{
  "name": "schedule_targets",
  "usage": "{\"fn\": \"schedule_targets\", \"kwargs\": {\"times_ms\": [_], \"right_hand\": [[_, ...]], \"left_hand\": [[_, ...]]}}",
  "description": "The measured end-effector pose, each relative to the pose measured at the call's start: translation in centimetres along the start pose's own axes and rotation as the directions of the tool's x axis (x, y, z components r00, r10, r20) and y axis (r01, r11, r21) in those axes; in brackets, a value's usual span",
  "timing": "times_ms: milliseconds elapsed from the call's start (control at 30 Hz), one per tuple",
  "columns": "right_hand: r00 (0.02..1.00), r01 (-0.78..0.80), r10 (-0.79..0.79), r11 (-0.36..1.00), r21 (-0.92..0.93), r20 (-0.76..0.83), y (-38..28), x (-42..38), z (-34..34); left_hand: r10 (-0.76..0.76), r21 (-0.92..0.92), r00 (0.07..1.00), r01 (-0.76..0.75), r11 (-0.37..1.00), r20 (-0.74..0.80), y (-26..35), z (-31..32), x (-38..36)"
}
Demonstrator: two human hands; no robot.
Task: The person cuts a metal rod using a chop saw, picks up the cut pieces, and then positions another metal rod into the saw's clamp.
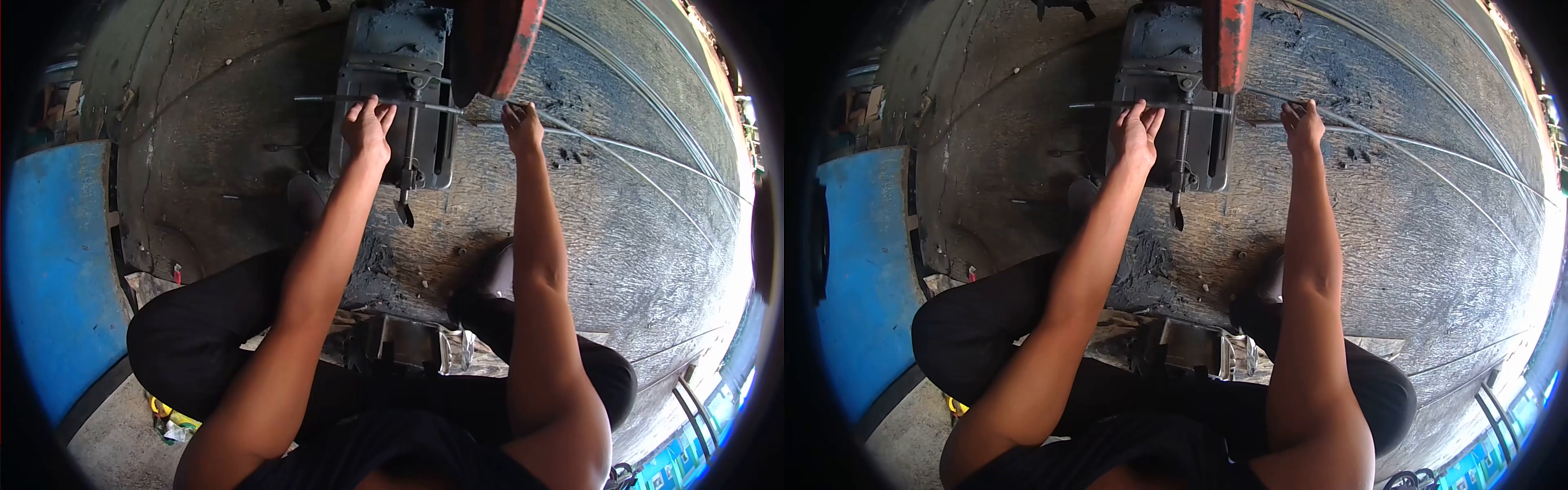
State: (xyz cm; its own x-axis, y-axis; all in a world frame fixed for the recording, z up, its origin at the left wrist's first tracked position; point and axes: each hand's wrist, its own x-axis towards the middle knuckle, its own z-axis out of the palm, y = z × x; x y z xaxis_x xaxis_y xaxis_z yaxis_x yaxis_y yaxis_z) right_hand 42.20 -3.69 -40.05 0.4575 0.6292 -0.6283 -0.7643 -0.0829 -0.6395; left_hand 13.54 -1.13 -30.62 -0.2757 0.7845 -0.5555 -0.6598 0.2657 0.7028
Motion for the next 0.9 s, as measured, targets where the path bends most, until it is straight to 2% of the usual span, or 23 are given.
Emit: {"fn": "schedule_targets", "kwargs": {"times_ms": [100,167,200,300,333,400,433,533,667,733,900], "right_hand": [[0.997,-0.014,0.008,0.995,-0.094,-0.072,1.3,-1.3,1.7],[0.979,0.109,-0.150,0.958,-0.265,-0.137,2.6,-2.8,2.6],[0.974,0.171,-0.209,0.934,-0.314,-0.091,3.1,-3.9,3.2],[0.978,0.163,-0.128,0.962,-0.219,0.167,3.5,-8.0,4.2],[0.978,0.162,-0.127,0.962,-0.222,0.167,3.7,-8.8,4.5],[0.938,-0.112,0.130,0.991,-0.076,0.320,3.9,-9.9,5.0],[0.939,-0.111,0.130,0.991,-0.077,0.319,4.2,-9.9,5.1],[0.870,-0.199,0.141,0.977,0.074,0.472,5.1,-9.3,5.2],[0.913,-0.142,0.062,0.975,0.170,0.403,5.2,-8.8,4.8],[0.896,-0.090,-0.025,0.968,0.235,0.444,4.8,-7.7,4.3],[0.908,-0.028,-0.049,0.984,0.176,0.415,2.7,-6.3,5.2]], "left_hand": [[0.024,-0.009,1.000,-0.024,1.000,-0.014,0.2,0.6,-0.2],[0.022,0.000,1.000,-0.022,1.000,-0.017,0.2,0.9,-0.1],[0.021,0.017,1.000,-0.021,1.000,-0.017,0.2,1.0,0.0],[0.033,0.037,0.999,-0.033,0.999,0.001,-0.3,0.8,0.8],[0.032,0.036,0.999,-0.032,0.999,-0.001,-0.4,0.7,0.7],[0.006,0.063,0.999,-0.008,0.998,0.041,-0.6,0.8,0.5],[0.005,0.063,0.999,-0.008,0.998,0.041,-0.8,0.9,0.3],[-0.037,0.103,0.997,0.030,0.994,0.066,-1.5,1.3,-0.3],[-0.055,0.115,0.995,0.046,0.992,0.084,-2.5,1.9,-0.3],[-0.074,0.139,0.981,0.049,0.989,0.178,-2.7,2.3,-0.4],[-0.095,0.130,0.954,0.060,0.990,0.286,-2.7,3.7,-0.6]]}}
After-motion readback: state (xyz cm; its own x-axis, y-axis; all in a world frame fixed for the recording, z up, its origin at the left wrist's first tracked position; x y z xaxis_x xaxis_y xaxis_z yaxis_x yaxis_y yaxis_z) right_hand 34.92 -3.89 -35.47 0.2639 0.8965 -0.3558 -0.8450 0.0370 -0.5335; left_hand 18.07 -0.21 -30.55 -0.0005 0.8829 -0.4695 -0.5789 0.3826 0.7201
